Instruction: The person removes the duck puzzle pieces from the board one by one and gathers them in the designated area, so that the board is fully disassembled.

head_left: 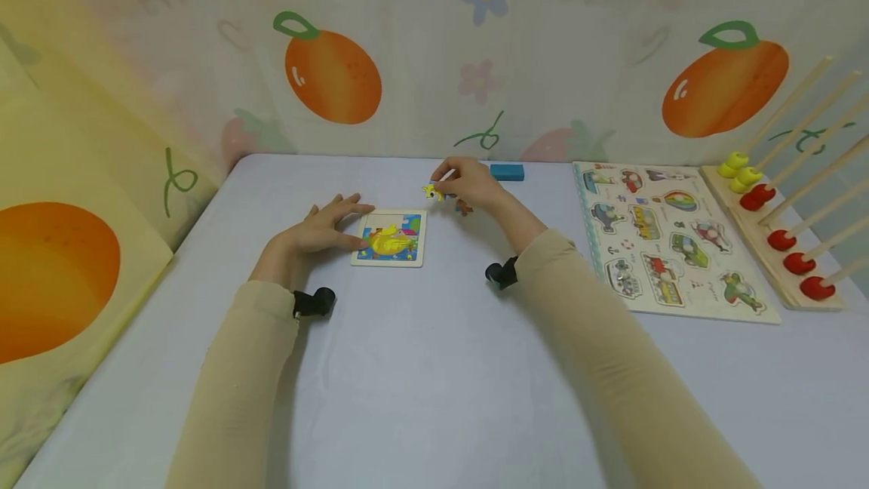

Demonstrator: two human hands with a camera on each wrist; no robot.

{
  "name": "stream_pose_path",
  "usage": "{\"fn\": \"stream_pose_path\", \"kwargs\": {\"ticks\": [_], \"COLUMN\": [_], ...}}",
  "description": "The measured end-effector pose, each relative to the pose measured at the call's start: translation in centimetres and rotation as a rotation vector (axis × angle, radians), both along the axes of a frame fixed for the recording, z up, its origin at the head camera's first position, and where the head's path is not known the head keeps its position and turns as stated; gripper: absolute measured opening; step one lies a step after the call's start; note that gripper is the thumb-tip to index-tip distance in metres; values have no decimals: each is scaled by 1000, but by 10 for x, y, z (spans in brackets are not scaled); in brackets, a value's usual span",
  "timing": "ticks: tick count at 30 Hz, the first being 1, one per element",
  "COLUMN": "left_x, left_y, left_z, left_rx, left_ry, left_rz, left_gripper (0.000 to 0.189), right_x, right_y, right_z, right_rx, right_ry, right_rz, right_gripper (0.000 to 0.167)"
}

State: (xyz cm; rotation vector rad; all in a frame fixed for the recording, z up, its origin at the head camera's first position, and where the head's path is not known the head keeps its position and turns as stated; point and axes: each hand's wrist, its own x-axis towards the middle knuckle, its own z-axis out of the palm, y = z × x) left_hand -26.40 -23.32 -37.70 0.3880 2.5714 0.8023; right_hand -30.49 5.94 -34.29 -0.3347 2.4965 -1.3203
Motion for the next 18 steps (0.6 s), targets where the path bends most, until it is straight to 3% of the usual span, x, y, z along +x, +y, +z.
{"fn": "stream_pose_path", "kwargs": {"ticks": [11,18], "left_x": [1,1], "left_y": [-3,-1], "left_z": [-1,-1], "left_rx": [23,8], "left_ry": [2,-3], "left_rz": [-10,3], "left_gripper": [71,72], "right_x": [-5,-7], "right_y": [37,60], "right_z": [6,3], "right_rx": [-20,6], "right_ry": [12,9], "right_rz": [17,-25], "right_gripper": [20,20]}}
